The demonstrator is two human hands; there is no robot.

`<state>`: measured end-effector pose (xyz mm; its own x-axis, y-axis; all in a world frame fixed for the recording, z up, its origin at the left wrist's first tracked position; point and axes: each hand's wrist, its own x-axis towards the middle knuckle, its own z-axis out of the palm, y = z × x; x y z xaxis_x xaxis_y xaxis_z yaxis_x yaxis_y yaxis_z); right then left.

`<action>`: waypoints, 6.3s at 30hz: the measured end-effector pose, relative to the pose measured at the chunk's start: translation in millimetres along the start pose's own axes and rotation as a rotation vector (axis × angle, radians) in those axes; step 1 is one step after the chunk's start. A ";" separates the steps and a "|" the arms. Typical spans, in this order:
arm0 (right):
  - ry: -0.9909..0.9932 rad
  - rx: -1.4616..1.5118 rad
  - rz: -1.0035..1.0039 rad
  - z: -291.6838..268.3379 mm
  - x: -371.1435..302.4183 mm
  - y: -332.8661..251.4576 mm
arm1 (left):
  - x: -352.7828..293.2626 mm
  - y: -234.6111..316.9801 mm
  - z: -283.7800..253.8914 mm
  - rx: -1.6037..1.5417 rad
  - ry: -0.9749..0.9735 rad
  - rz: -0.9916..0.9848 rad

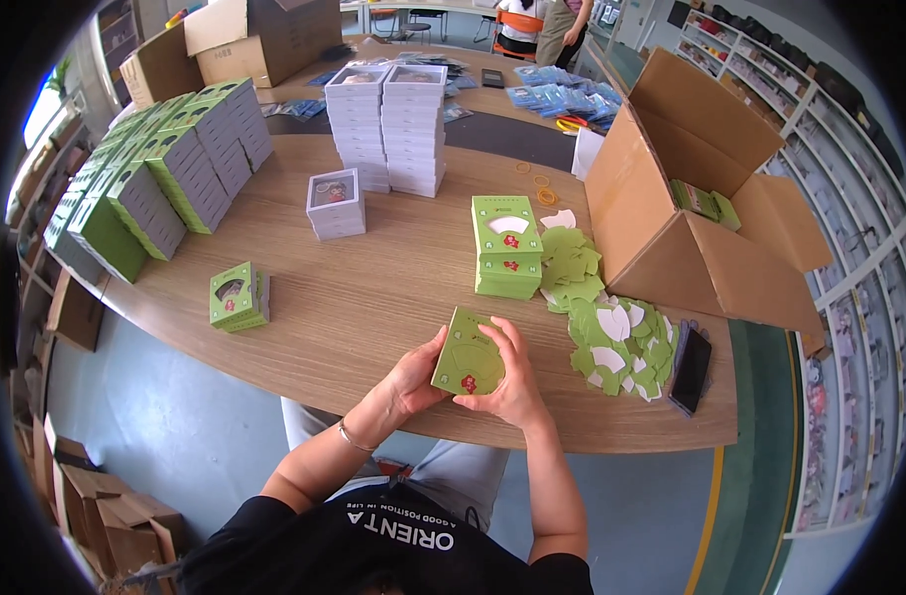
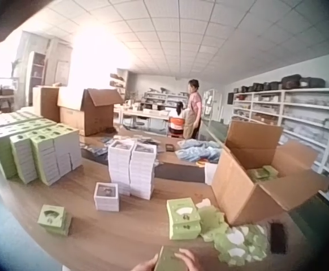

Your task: The person packs small character-themed items into green boxes by hand, then organizes the filled green boxes into a larger cardboard shipping carton.

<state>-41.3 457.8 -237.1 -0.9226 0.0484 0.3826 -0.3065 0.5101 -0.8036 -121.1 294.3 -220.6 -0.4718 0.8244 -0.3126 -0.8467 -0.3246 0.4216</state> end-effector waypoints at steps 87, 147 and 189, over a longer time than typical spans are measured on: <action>-0.146 0.017 0.050 69.9 67.8 -37.0 | -57.4 58.8 -52.2 0.799 0.346 0.401; -0.213 -0.304 0.301 -5.9 14.2 -5.1 | 0.6 25.9 -39.2 1.222 0.240 0.417; 0.101 -0.394 -0.324 57.6 24.3 -40.8 | -37.7 -0.3 -48.3 0.521 0.240 0.386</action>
<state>-64.7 388.7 -221.3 -0.7617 -0.0932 0.6412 -0.4435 0.7964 -0.4111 -114.9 241.0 -250.1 -0.8080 0.5497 -0.2120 -0.4065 -0.2596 0.8760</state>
